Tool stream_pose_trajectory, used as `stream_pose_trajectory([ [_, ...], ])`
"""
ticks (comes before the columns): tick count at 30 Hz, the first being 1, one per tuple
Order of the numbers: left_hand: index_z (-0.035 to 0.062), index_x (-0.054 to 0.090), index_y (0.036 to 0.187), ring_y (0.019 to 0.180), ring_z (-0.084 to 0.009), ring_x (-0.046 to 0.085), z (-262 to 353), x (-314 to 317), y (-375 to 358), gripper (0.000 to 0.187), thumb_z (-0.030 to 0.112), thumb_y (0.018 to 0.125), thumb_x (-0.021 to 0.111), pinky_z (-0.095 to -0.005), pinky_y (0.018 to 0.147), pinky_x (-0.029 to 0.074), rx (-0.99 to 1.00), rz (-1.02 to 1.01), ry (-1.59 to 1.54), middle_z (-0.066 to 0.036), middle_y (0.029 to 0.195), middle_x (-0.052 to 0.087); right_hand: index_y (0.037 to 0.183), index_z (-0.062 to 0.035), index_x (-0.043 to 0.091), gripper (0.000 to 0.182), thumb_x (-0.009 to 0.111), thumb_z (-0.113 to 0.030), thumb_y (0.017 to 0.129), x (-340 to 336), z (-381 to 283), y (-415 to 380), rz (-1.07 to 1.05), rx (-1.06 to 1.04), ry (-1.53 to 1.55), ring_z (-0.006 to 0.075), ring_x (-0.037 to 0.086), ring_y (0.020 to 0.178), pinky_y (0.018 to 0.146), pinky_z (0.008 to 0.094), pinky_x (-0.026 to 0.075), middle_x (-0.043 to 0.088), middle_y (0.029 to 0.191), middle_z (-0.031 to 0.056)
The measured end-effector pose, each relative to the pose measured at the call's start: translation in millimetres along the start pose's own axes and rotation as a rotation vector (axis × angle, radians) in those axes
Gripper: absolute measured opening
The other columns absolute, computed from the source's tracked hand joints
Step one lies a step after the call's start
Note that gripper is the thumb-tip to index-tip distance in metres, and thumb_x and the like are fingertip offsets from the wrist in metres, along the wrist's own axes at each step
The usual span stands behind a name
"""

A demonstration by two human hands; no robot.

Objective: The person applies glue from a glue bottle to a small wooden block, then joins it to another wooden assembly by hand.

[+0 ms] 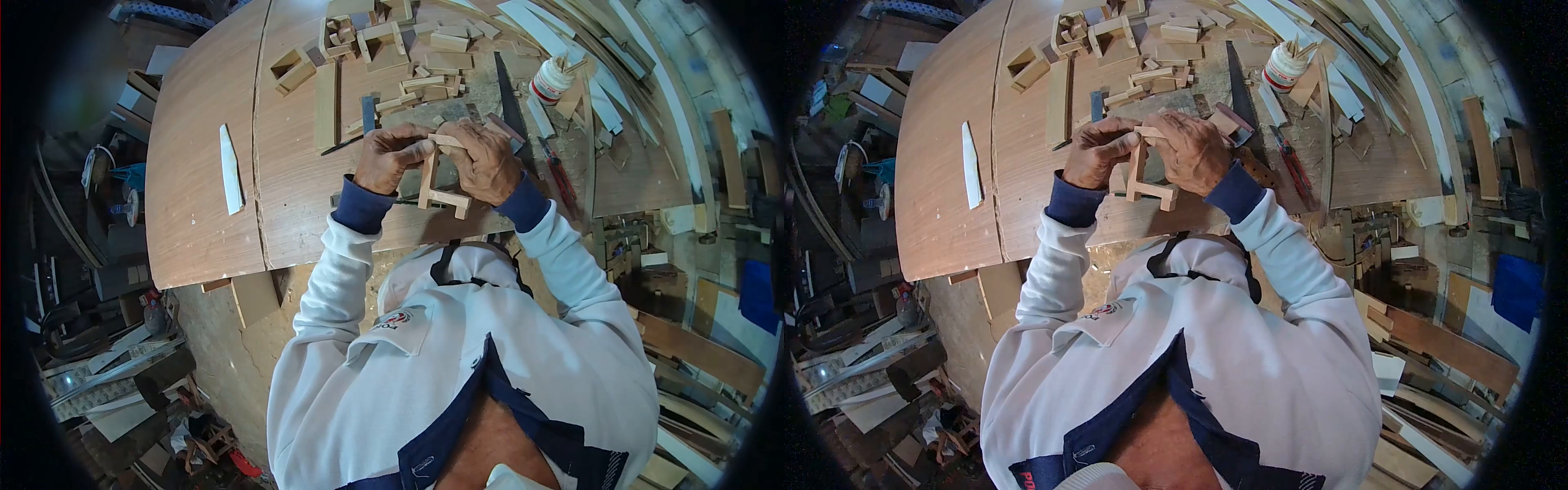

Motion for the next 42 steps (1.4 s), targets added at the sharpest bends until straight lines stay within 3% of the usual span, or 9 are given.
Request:
stream_pose_trajectory([
  [6,0.0017,0.067,0.100,0.078,-0.0122,0.062,-4,-2,1,0.018,0.007,0.083,0.067,-0.0258,0.071,0.051,-0.032,-0.004,-0.020,-0.004,0.088,0.067,0.110,-0.0028,0.055,0.037,0.061,-0.007,0.074,-4,-20,2,-0.008,-0.185,-0.190,0.0353,0.058,0.099,0.083,0.0432,0.049,0.059,0.106,0.0181],
  [18,0.0013,0.065,0.101,0.080,-0.0103,0.060,12,-1,-1,0.018,0.008,0.084,0.066,-0.0251,0.074,0.050,0.079,0.020,0.140,-0.004,0.090,0.066,0.109,-0.0032,0.052,0.034,0.060,-0.004,0.076,-8,-17,9,0.005,-0.117,-0.130,0.0330,0.059,0.096,0.078,0.0401,0.051,0.059,0.104,0.0164],
  [21,0.0008,0.064,0.104,0.082,-0.0102,0.059,13,-2,-1,0.021,0.007,0.084,0.066,-0.0248,0.076,0.049,0.116,-0.010,0.052,-0.004,0.093,0.066,0.112,-0.0031,0.051,0.036,0.060,-0.006,0.077,-10,-16,13,-0.017,-0.105,-0.127,0.0328,0.060,0.094,0.078,0.0410,0.051,0.059,0.106,0.0174],
  [26,-0.0012,0.061,0.112,0.089,-0.0115,0.059,31,-8,-9,0.029,0.004,0.084,0.066,-0.0252,0.080,0.047,0.330,0.092,0.081,-0.006,0.097,0.065,0.115,-0.0039,0.051,0.034,0.059,-0.014,0.083,-27,-10,14,-0.041,0.061,0.207,0.0354,0.060,0.090,0.075,0.0417,0.049,0.059,0.107,0.0178],
  [30,-0.0027,0.060,0.113,0.089,-0.0127,0.059,41,1,-12,0.030,0.003,0.084,0.065,-0.0256,0.081,0.047,0.351,0.089,0.106,-0.006,0.097,0.065,0.114,-0.0048,0.052,0.032,0.059,-0.017,0.086,-27,-16,16,-0.105,0.079,0.174,0.0352,0.060,0.089,0.074,0.0413,0.048,0.060,0.104,0.0170],
  [32,-0.0059,0.061,0.107,0.071,-0.0126,0.057,49,9,-14,0.024,0.002,0.084,0.065,-0.0256,0.066,0.049,0.305,0.117,-0.020,-0.008,0.087,0.063,0.114,-0.0043,0.052,0.030,0.057,-0.015,0.087,-29,-16,15,-0.042,0.083,0.189,0.0338,0.061,0.089,0.073,0.0404,0.049,0.060,0.103,0.0168],
  [39,-0.0072,0.061,0.106,0.065,-0.0127,0.057,43,12,-10,0.024,0.002,0.085,0.063,-0.0259,0.061,0.047,0.287,-0.029,0.004,-0.009,0.084,0.063,0.112,-0.0035,0.054,0.027,0.058,-0.013,0.087,-25,-11,8,0.007,0.103,0.272,0.0343,0.063,0.084,0.067,0.0372,0.051,0.060,0.102,0.0166],
  [41,-0.0051,0.062,0.105,0.083,-0.0136,0.060,40,9,-10,0.023,0.003,0.083,0.066,-0.0260,0.079,0.048,0.241,-0.003,-0.019,-0.009,0.096,0.066,0.111,-0.0026,0.055,0.027,0.060,-0.013,0.086,-26,-11,7,0.052,0.084,0.296,0.0344,0.063,0.082,0.067,0.0373,0.051,0.060,0.102,0.0169],
  [42,-0.0051,0.062,0.105,0.083,-0.0136,0.060,41,9,-10,0.023,0.003,0.083,0.066,-0.0260,0.079,0.048,0.241,-0.002,-0.020,-0.009,0.096,0.066,0.111,-0.0026,0.055,0.027,0.060,-0.013,0.086,-27,-14,8,0.052,0.084,0.296,0.0344,0.063,0.082,0.067,0.0373,0.051,0.060,0.102,0.0169],
])
Point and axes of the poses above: each hand's wrist, its own y-axis towards the middle knuckle, its own x-axis out of the palm, z = x × y, the point moved 9 cm from there along y, towards the middle knuckle
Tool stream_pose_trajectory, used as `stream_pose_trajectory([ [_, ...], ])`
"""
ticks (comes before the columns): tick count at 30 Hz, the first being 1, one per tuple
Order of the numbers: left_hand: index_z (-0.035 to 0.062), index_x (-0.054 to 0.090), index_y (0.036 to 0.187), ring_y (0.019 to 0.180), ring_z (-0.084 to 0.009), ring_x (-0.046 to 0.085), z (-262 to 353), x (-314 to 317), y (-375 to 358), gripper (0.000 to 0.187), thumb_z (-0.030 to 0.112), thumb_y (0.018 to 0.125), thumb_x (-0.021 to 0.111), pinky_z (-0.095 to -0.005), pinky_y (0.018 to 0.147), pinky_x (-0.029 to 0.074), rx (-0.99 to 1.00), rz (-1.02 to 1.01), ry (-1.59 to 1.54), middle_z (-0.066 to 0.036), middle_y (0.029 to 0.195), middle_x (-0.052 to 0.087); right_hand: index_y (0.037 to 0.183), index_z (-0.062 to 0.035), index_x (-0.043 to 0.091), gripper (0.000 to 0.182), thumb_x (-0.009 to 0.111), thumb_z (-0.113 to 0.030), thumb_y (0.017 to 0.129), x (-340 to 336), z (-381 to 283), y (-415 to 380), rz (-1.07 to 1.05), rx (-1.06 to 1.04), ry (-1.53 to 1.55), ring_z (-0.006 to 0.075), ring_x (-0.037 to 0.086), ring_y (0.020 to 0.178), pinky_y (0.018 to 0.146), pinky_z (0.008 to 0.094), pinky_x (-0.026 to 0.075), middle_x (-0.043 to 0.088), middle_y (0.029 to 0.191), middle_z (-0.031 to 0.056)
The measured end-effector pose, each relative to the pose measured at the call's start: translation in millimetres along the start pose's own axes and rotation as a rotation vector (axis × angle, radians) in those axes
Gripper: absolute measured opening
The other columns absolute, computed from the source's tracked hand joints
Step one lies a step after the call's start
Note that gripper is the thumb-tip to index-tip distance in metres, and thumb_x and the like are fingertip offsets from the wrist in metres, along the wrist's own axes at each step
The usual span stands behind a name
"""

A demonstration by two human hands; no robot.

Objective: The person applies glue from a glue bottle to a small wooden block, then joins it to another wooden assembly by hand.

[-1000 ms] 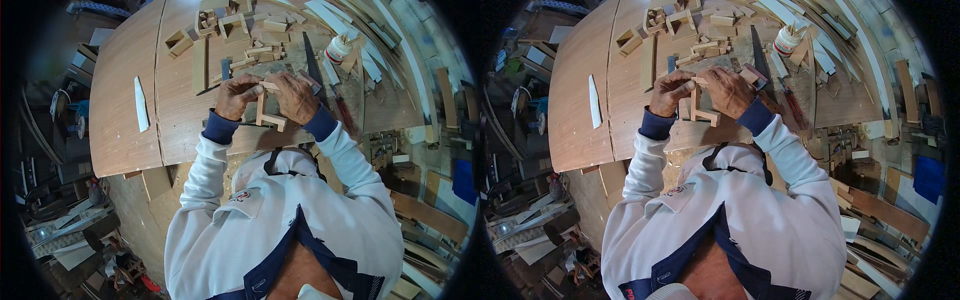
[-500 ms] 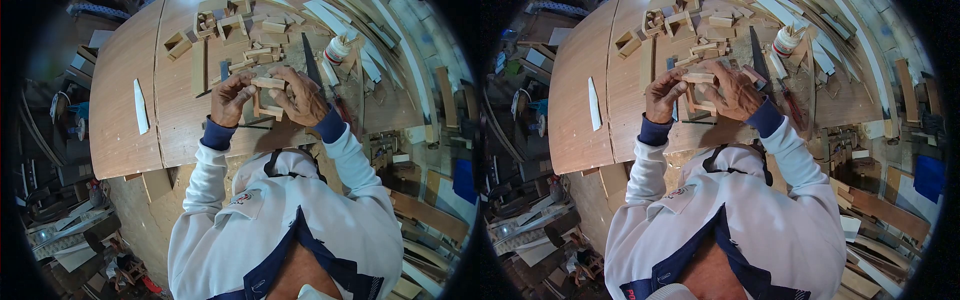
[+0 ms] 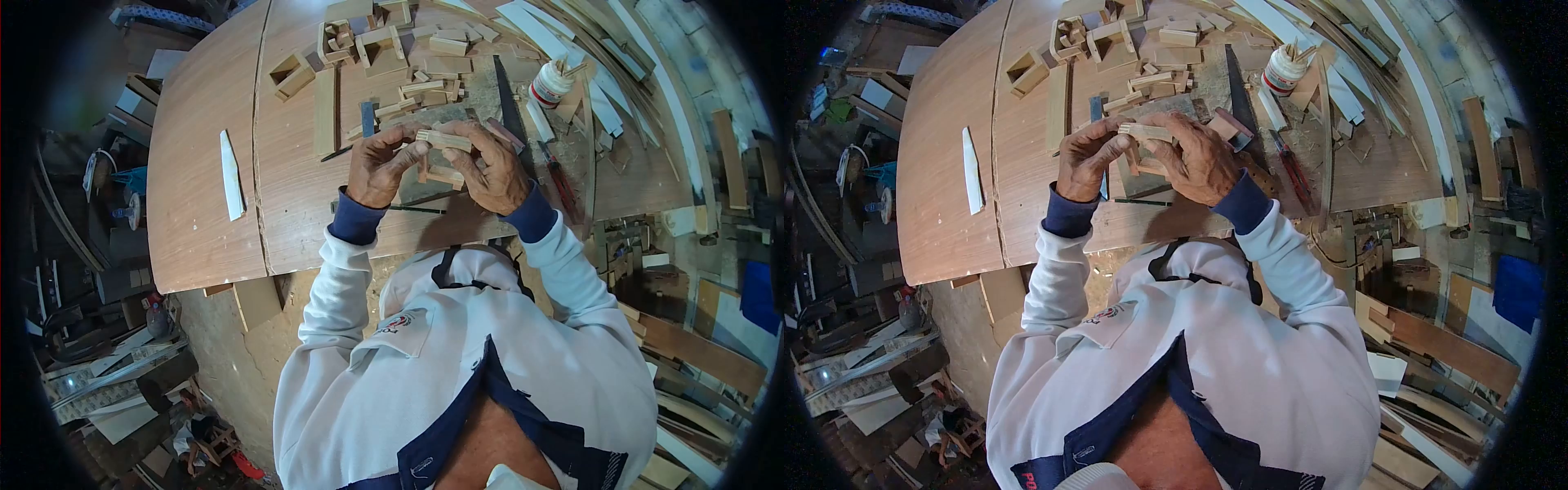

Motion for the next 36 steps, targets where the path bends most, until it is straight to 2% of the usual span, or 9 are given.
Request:
stream_pose_trajectory([
  [9,-0.0046,0.063,0.107,0.085,-0.0122,0.058,-1,3,0,0.028,0.005,0.082,0.068,-0.0257,0.083,0.045,0.044,0.050,0.159,-0.006,0.093,0.066,0.105,-0.0003,0.058,0.023,0.059,-0.011,0.084,-6,-6,1,0.051,-0.099,-0.119,0.0366,0.062,0.085,0.072,0.0407,0.051,0.063,0.098,0.0194],
  [11,-0.0049,0.064,0.105,0.065,-0.0102,0.055,11,9,0,0.023,0.007,0.085,0.063,-0.0249,0.061,0.047,0.135,0.044,0.219,-0.006,0.079,0.063,0.103,0.0001,0.058,0.022,0.058,-0.008,0.083,-8,-6,2,0.052,-0.080,-0.115,0.0379,0.062,0.085,0.073,0.0414,0.051,0.064,0.096,0.0192],
  [15,-0.0050,0.063,0.105,0.064,-0.0103,0.055,12,12,0,0.023,0.006,0.085,0.062,-0.0246,0.060,0.046,0.123,0.032,0.237,-0.006,0.078,0.063,0.102,0.0005,0.059,0.021,0.058,-0.007,0.082,-8,-1,1,0.062,-0.048,-0.066,0.0381,0.062,0.086,0.074,0.0410,0.051,0.064,0.095,0.0191],
  [18,-0.0042,0.064,0.107,0.086,-0.0140,0.058,-5,8,0,0.026,0.006,0.083,0.066,-0.0261,0.082,0.045,-0.010,0.005,0.107,-0.007,0.091,0.065,0.101,0.0003,0.059,0.020,0.058,-0.008,0.082,-9,-2,1,0.076,-0.062,-0.073,0.0379,0.062,0.085,0.074,0.0407,0.051,0.064,0.096,0.0190],
  [20,-0.0043,0.063,0.105,0.064,-0.0105,0.055,7,13,1,0.022,0.005,0.085,0.062,-0.0247,0.060,0.046,0.094,0.011,0.219,-0.007,0.079,0.063,0.101,-0.0004,0.060,0.022,0.060,-0.010,0.082,-9,-3,3,0.053,-0.047,-0.096,0.0368,0.063,0.085,0.074,0.0403,0.051,0.064,0.096,0.0188],
  [24,-0.0041,0.065,0.101,0.065,-0.0110,0.056,11,4,5,0.018,0.005,0.086,0.061,-0.0252,0.060,0.046,0.218,0.083,0.365,-0.008,0.081,0.065,0.104,-0.0015,0.060,0.026,0.063,-0.017,0.083,-3,11,12,-0.058,0.096,0.009,0.0351,0.063,0.085,0.074,0.0391,0.051,0.064,0.096,0.0183],
  [26,-0.0045,0.065,0.103,0.085,-0.0137,0.061,11,5,4,0.020,0.004,0.085,0.063,-0.0251,0.078,0.047,0.178,0.029,0.373,-0.010,0.093,0.067,0.110,-0.0035,0.059,0.030,0.063,-0.022,0.087,-5,8,15,0.017,-0.001,0.002,0.0186,0.063,0.080,0.066,0.0287,0.049,0.066,0.093,0.0127],
  [30,-0.0045,0.066,0.099,0.080,-0.0154,0.063,12,0,3,0.017,0.004,0.084,0.065,-0.0268,0.076,0.049,0.059,0.099,0.228,-0.011,0.091,0.068,0.112,-0.0014,0.056,0.036,0.060,-0.029,0.089,-19,24,22,-0.077,0.174,0.102,0.0260,0.065,0.086,0.075,0.0335,0.051,0.065,0.095,0.0160],
  [36,-0.0047,0.067,0.091,0.076,-0.0140,0.064,5,-28,-1,0.014,0.001,0.079,0.069,-0.0258,0.074,0.051,0.183,0.188,0.345,-0.009,0.084,0.068,0.112,-0.0008,0.056,0.029,0.052,-0.024,0.095,-66,90,-8,0.220,0.436,0.175,0.0082,0.056,0.072,0.069,0.0234,0.049,0.066,0.087,0.0047],
])
Point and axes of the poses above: each hand's wrist, its own y-axis towards the middle knuckle, its own x-axis out of the palm, z = x × y, the point moved 9 cm from there along y, towards the middle knuckle
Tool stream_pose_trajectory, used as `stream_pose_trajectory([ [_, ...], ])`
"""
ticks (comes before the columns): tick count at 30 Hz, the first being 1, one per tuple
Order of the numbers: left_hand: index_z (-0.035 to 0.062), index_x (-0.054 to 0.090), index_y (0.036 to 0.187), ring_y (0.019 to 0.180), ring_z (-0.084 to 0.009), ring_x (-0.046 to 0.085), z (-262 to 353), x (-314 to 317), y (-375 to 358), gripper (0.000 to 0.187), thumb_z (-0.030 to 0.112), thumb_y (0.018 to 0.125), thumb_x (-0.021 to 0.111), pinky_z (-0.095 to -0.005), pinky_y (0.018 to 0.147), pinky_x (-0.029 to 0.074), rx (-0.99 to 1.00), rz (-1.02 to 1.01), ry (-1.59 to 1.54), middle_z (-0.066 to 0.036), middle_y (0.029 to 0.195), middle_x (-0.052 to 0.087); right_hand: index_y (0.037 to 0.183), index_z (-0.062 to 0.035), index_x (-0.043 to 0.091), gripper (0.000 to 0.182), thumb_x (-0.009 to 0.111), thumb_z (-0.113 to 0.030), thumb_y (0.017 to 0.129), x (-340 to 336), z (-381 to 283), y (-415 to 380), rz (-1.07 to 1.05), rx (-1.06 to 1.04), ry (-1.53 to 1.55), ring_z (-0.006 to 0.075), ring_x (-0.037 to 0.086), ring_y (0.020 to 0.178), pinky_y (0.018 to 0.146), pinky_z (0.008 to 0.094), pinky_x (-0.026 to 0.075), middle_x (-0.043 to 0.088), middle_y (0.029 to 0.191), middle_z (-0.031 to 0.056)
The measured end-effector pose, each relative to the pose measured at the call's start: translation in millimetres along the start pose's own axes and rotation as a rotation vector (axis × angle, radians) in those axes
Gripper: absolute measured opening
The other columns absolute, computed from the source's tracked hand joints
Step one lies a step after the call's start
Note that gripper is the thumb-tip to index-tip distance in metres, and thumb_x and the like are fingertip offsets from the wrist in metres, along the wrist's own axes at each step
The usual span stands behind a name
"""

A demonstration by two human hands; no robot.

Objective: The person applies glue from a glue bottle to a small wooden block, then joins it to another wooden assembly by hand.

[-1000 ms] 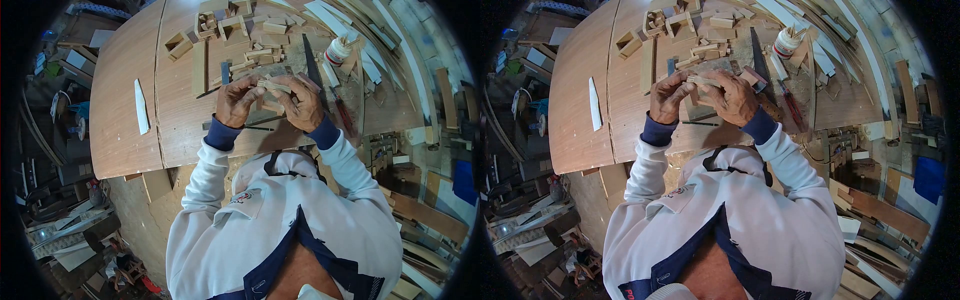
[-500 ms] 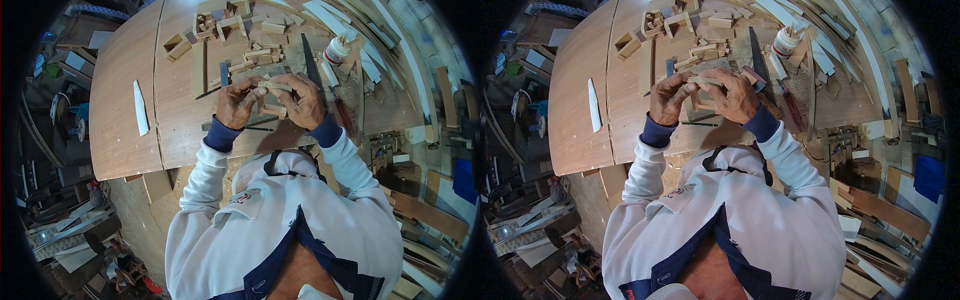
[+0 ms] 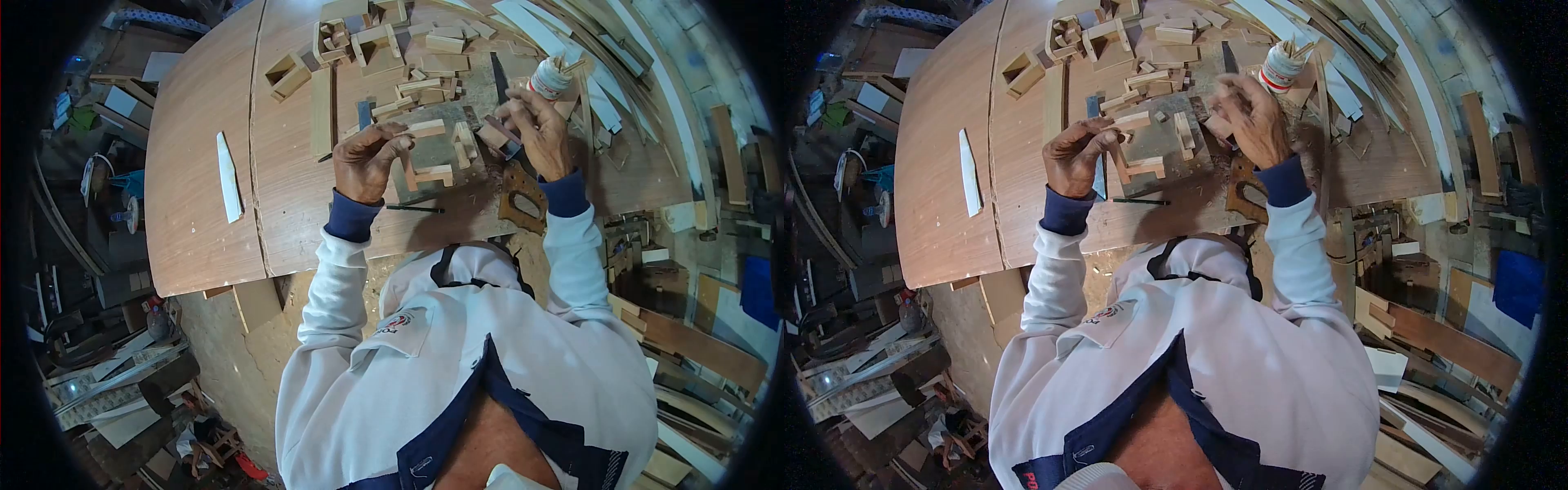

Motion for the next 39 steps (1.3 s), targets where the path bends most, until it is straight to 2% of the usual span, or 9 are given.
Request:
stream_pose_trajectory([
  [2,-0.0035,0.066,0.091,0.079,-0.0139,0.064,-10,-4,-2,0.014,-0.001,0.078,0.070,-0.0259,0.075,0.051,-0.036,0.061,-0.139,-0.009,0.083,0.068,0.112,0.0004,0.056,0.029,0.052,-0.022,0.095,0,26,-7,0.001,0.021,0.019,0.0085,0.056,0.072,0.069,0.0234,0.049,0.066,0.086,0.0053],
  [9,-0.0038,0.061,0.099,0.085,-0.0156,0.064,-29,-3,0,0.019,-0.005,0.080,0.066,-0.0269,0.078,0.050,-0.090,0.030,-0.118,-0.009,0.091,0.066,0.110,0.0033,0.056,0.028,0.051,-0.020,0.095,23,65,-23,-0.003,0.207,0.142,0.0100,0.060,0.073,0.068,0.0225,0.049,0.066,0.086,0.0068],
  [11,-0.0041,0.060,0.099,0.087,-0.0151,0.062,-42,4,-1,0.019,-0.005,0.081,0.065,-0.0275,0.080,0.049,-0.146,-0.104,-0.174,-0.009,0.092,0.065,0.108,0.0031,0.058,0.028,0.051,-0.021,0.094,28,70,-17,-0.007,0.197,0.085,0.0109,0.061,0.074,0.068,0.0229,0.049,0.067,0.086,0.0076],
  [13,-0.0039,0.059,0.100,0.087,-0.0153,0.062,-49,3,-2,0.019,-0.005,0.082,0.064,-0.0277,0.079,0.049,-0.155,-0.111,-0.152,-0.009,0.094,0.065,0.104,0.0026,0.060,0.027,0.053,-0.021,0.093,35,70,-14,-0.010,0.254,0.000,0.0113,0.062,0.074,0.069,0.0235,0.049,0.067,0.085,0.0080],
  [20,-0.0029,0.059,0.102,0.092,-0.0169,0.061,-76,-3,-2,0.021,-0.006,0.082,0.063,-0.0298,0.084,0.049,-0.130,-0.133,-0.275,-0.011,0.101,0.064,0.099,0.0024,0.061,0.023,0.054,-0.018,0.091,22,100,-24,0.106,0.234,0.005,0.0121,0.063,0.074,0.067,0.0248,0.050,0.068,0.084,0.0079],
  [22,-0.0023,0.059,0.101,0.093,-0.0171,0.060,-78,-1,-3,0.020,-0.006,0.082,0.063,-0.0304,0.085,0.048,-0.135,-0.143,-0.278,-0.011,0.103,0.063,0.100,0.0020,0.061,0.020,0.054,-0.014,0.090,20,117,-27,0.115,0.148,0.054,0.0127,0.064,0.075,0.065,0.0258,0.051,0.068,0.085,0.0081],
  [32,-0.0001,0.060,0.102,0.102,-0.0176,0.058,-90,9,1,0.021,-0.007,0.081,0.060,-0.0314,0.092,0.045,-0.223,-0.271,-0.285,-0.012,0.109,0.062,0.105,0.0018,0.060,0.019,0.056,-0.007,0.089,23,144,-46,0.069,0.242,0.048,0.0116,0.061,0.075,0.069,0.0243,0.050,0.067,0.091,0.0090],
  [34,-0.0003,0.060,0.102,0.102,-0.0180,0.058,-89,9,1,0.022,-0.007,0.081,0.059,-0.0316,0.092,0.045,-0.223,-0.270,-0.279,-0.012,0.109,0.062,0.095,0.0004,0.062,0.013,0.058,-0.010,0.088,20,139,-49,0.144,0.178,0.104,0.0097,0.059,0.066,0.062,0.0247,0.050,0.067,0.081,0.0061],
  [39,-0.0010,0.059,0.103,0.101,-0.0190,0.059,-88,9,2,0.023,-0.008,0.081,0.059,-0.0321,0.092,0.045,-0.206,-0.257,-0.315,-0.013,0.107,0.063,0.083,-0.0013,0.060,0.014,0.060,-0.014,0.089,18,131,-57,0.125,0.250,-0.005,0.0074,0.057,0.063,0.059,0.0230,0.047,0.063,0.072,0.0022],
])
Point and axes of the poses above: each hand's wrist, its own y-axis towards the middle knuckle, its own x-axis out of the palm, z = x × y, the point moved 9 cm from there along y, towards the middle knuckle
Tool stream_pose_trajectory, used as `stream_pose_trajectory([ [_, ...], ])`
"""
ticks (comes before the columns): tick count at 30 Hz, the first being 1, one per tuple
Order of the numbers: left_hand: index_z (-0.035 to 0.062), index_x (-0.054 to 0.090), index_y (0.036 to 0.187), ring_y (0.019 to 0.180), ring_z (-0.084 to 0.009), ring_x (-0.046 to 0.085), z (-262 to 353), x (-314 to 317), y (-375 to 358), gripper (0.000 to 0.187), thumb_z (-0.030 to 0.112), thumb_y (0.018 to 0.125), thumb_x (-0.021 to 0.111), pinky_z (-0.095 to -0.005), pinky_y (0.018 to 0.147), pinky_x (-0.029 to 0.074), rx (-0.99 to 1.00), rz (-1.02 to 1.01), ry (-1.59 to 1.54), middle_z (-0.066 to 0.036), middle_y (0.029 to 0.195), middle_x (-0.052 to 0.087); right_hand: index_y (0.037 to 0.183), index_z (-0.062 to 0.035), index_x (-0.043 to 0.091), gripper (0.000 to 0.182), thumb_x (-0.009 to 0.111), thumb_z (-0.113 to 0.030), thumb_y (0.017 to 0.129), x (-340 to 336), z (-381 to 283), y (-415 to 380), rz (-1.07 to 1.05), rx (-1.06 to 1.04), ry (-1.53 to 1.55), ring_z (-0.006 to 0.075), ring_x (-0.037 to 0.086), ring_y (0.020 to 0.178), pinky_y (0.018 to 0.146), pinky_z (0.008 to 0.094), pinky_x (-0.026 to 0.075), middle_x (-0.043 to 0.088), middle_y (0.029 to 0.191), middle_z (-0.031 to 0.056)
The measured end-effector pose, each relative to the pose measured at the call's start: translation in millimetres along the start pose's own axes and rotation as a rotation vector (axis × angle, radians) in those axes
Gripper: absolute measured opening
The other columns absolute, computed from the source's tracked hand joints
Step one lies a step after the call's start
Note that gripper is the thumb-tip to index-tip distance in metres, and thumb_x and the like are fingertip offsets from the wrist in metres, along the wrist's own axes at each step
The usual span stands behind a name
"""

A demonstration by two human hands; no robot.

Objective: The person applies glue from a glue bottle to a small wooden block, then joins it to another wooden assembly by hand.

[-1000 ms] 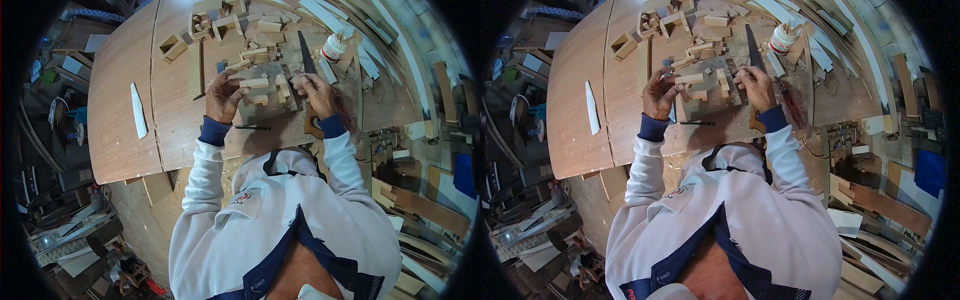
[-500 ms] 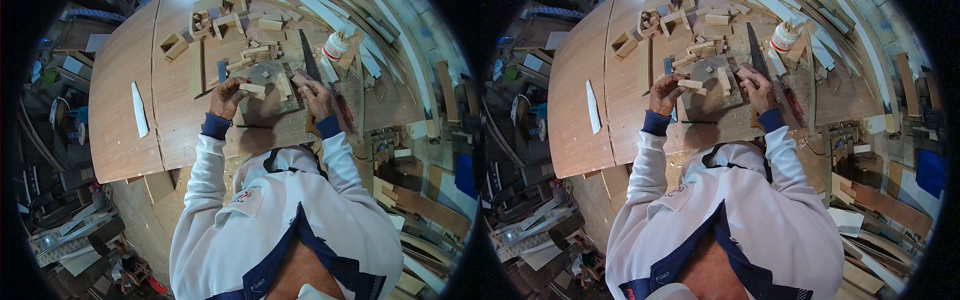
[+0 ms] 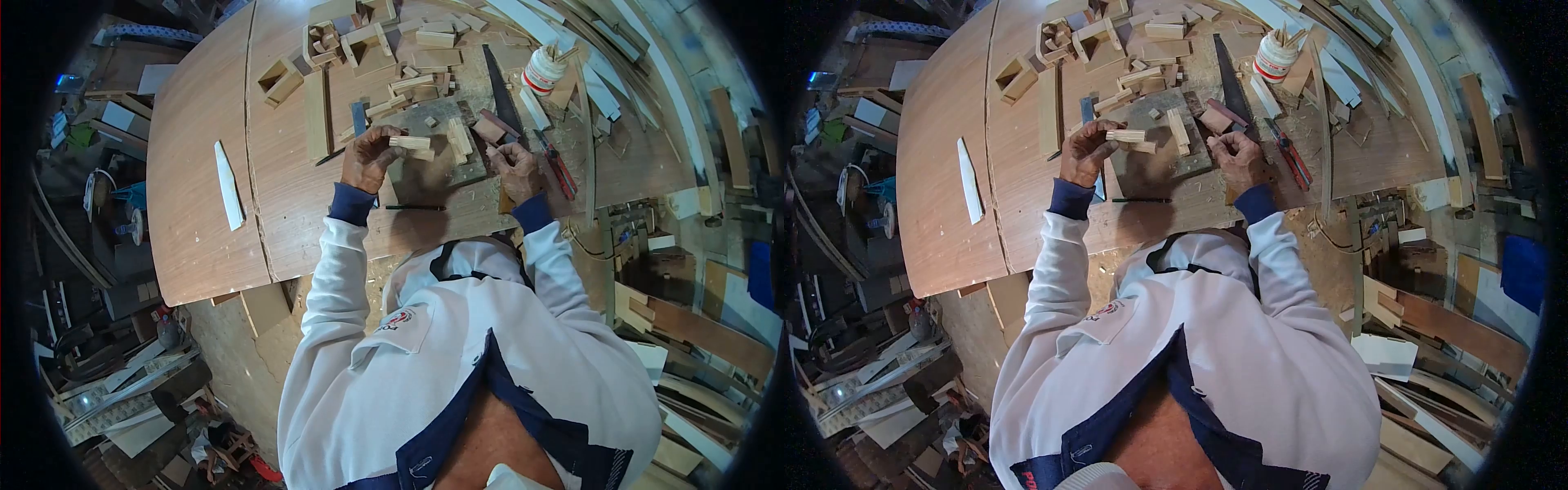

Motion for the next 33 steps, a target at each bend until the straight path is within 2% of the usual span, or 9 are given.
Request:
stream_pose_trajectory([
  [2,-0.0011,0.060,0.102,0.100,-0.0194,0.059,4,-2,-1,0.022,-0.007,0.081,0.060,-0.0318,0.092,0.045,0.004,0.035,0.004,-0.013,0.106,0.064,0.080,-0.0017,0.060,0.017,0.061,-0.016,0.089,1,0,-2,0.001,0.025,-0.100,0.0067,0.056,0.063,0.058,0.0224,0.047,0.062,0.069,0.0011],
  [4,-0.0011,0.060,0.102,0.100,-0.0193,0.060,7,-2,-3,0.022,-0.006,0.081,0.060,-0.0315,0.092,0.045,0.017,0.042,0.005,-0.013,0.105,0.064,0.081,-0.0017,0.060,0.018,0.061,-0.018,0.089,10,2,-5,-0.062,0.023,-0.004,0.0071,0.055,0.060,0.056,0.0229,0.046,0.062,0.068,0.0010],
  [11,0.0002,0.062,0.100,0.097,-0.0160,0.059,13,-14,-12,0.019,-0.001,0.081,0.064,-0.0289,0.089,0.045,0.086,0.131,0.018,-0.008,0.102,0.065,0.079,-0.0018,0.059,0.020,0.056,-0.018,0.090,8,6,-19,0.005,-0.027,0.057,0.0115,0.054,0.056,0.054,0.0268,0.044,0.060,0.066,0.0026],
  [16,0.0003,0.062,0.100,0.090,-0.0129,0.059,-2,-29,-25,0.019,-0.001,0.081,0.066,-0.0261,0.084,0.046,0.035,0.245,-0.062,-0.005,0.097,0.064,0.074,-0.0024,0.057,0.027,0.054,-0.023,0.091,-17,13,-19,0.160,-0.219,-0.248,0.0156,0.049,0.053,0.055,0.0318,0.042,0.051,0.059,0.0056],
  [20,0.0006,0.063,0.100,0.087,-0.0111,0.058,0,-27,-29,0.019,0.000,0.081,0.067,-0.0249,0.081,0.046,0.042,0.300,0.023,-0.002,0.092,0.063,0.073,-0.0024,0.056,0.030,0.055,-0.026,0.092,-19,24,-17,0.151,-0.111,-0.217,0.0131,0.049,0.054,0.055,0.0304,0.042,0.051,0.059,0.0059],
  [22,0.0016,0.062,0.102,0.087,-0.0108,0.058,-1,-28,-27,0.021,0.002,0.081,0.067,-0.0245,0.081,0.046,0.069,0.281,0.054,-0.002,0.094,0.063,0.075,-0.0028,0.057,0.026,0.058,-0.024,0.090,-19,26,-19,0.157,-0.003,-0.094,0.0109,0.050,0.056,0.054,0.0282,0.042,0.054,0.062,0.0039],
  [27,0.0011,0.060,0.104,0.091,-0.0113,0.058,14,-17,-23,0.024,0.003,0.081,0.068,-0.0256,0.084,0.045,0.139,0.282,0.052,-0.003,0.100,0.063,0.082,-0.0027,0.059,0.013,0.062,-0.014,0.086,-14,3,-17,0.166,-0.100,0.016,0.0087,0.052,0.058,0.055,0.0248,0.044,0.058,0.067,0.0011],
  [29,0.0000,0.059,0.104,0.097,-0.0137,0.057,12,-14,-19,0.024,0.001,0.081,0.066,-0.0282,0.089,0.044,0.177,0.150,0.067,-0.007,0.104,0.062,0.084,-0.0023,0.059,0.009,0.062,-0.011,0.085,-12,-1,-12,0.121,-0.091,0.007,0.0081,0.053,0.059,0.055,0.0239,0.045,0.059,0.069,0.0004],
  [33,0.0002,0.058,0.103,0.103,-0.0178,0.057,4,-10,-14,0.022,-0.003,0.081,0.063,-0.0310,0.093,0.043,0.054,0.050,0.048,-0.009,0.105,0.062,0.085,-0.0006,0.060,0.007,0.060,-0.007,0.083,-10,-5,-1,0.065,-0.114,0.059,0.0073,0.055,0.062,0.056,0.0232,0.046,0.061,0.071,0.0014],
])
Point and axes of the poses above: each hand's wrist, its own y-axis towards the middle knuckle, its own x-axis out of the palm, z = x × y, the point moved 9 cm from there along y, towards the middle knuckle
